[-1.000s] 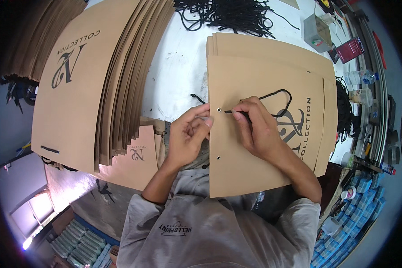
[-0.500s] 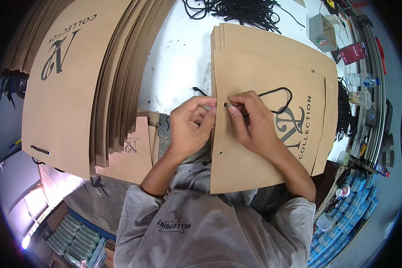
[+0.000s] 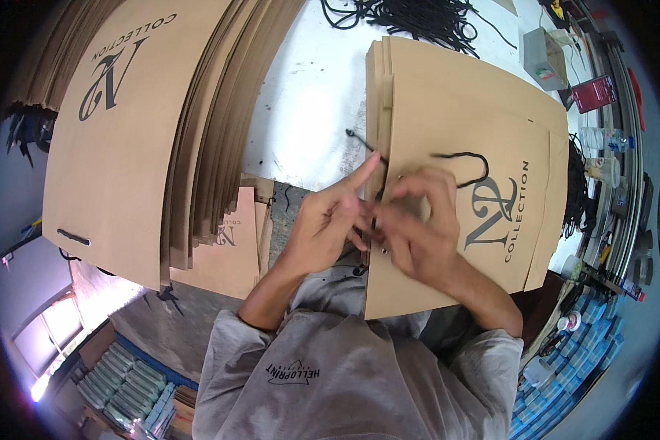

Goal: The person threads black cords through pre-cut holes in flat brown paper shopping bags, ties knots to secure the handles, and trims excess cord with red-handled scissors. Completed bags are stacked on the table.

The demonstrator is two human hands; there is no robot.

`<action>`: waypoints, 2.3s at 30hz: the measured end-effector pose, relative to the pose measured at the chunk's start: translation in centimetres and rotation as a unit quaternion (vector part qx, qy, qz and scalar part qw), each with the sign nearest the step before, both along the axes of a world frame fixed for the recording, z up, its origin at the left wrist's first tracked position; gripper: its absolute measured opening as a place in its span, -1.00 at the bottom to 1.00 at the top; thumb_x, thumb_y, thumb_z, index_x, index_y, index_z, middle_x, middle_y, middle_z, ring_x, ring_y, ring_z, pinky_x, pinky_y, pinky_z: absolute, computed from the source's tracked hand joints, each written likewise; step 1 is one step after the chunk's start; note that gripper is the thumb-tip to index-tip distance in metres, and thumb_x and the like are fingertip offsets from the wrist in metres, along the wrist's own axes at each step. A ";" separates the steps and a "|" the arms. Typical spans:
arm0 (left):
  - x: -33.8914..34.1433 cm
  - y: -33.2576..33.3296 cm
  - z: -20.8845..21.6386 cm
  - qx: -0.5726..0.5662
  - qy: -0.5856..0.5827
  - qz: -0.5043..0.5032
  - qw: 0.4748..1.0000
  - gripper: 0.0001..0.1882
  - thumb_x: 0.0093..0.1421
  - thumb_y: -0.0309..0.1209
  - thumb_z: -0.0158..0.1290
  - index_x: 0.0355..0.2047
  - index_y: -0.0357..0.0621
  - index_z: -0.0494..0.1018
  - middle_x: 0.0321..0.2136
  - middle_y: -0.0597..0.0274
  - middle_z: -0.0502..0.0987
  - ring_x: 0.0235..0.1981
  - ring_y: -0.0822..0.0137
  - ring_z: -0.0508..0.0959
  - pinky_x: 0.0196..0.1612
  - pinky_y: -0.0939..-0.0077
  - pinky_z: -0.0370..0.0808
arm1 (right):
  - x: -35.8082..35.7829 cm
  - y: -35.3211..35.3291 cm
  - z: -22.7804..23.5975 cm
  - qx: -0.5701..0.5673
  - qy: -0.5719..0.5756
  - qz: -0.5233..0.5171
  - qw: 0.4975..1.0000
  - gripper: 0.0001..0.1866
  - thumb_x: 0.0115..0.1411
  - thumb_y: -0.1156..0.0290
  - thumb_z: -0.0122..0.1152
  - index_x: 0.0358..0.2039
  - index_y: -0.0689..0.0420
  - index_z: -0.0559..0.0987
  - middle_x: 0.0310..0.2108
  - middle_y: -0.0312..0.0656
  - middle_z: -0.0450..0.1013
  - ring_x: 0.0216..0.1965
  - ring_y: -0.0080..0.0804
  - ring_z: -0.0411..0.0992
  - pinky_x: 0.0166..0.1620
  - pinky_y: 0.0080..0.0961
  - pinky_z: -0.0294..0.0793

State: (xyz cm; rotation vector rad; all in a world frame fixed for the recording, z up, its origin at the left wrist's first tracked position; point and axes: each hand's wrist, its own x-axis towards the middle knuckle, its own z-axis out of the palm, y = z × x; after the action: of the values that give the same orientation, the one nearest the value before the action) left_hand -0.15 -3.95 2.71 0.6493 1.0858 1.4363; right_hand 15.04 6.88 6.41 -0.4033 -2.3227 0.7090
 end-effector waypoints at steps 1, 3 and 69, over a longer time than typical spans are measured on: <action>0.0 0.0 -0.1 -0.006 0.007 0.003 1.000 -0.35 0.47 -0.19 -0.01 0.45 -0.17 0.12 -0.33 0.11 0.67 -0.46 0.55 0.56 -0.39 0.65 0.56 | 0.1 -0.5 0.7 0.058 0.013 0.022 0.998 -0.71 -0.10 0.60 0.47 -0.28 0.23 0.72 -0.20 -0.13 0.46 -0.13 -0.13 0.42 -0.16 -0.20 0.45; 0.0 0.1 0.6 -0.023 0.022 -0.012 0.999 -0.35 0.44 -0.31 0.06 0.46 -0.15 0.12 -0.35 0.15 0.68 -0.44 0.61 0.54 -0.38 0.68 0.53 | 0.6 -1.4 1.2 0.017 0.042 0.107 0.993 -0.67 -0.16 0.54 0.46 -0.28 0.26 0.72 -0.22 -0.13 0.47 -0.19 -0.14 0.45 -0.18 -0.18 0.51; -3.3 0.5 -4.4 0.253 0.348 0.261 0.864 -0.76 0.00 -0.71 0.34 -0.38 -0.21 0.54 -0.33 0.11 0.65 -0.30 0.26 0.60 -0.29 0.46 0.54 | -3.6 2.3 -2.0 -0.021 -0.064 0.045 0.997 -0.76 -0.06 0.66 0.38 -0.31 0.21 0.65 -0.32 -0.16 0.50 -0.31 -0.18 0.45 -0.25 -0.33 0.43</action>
State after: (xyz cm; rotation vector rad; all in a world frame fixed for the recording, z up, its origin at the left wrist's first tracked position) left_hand -3.48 -3.45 -1.74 1.4065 1.5264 2.0650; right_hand 11.47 9.23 4.39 -0.3752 -2.4632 0.7962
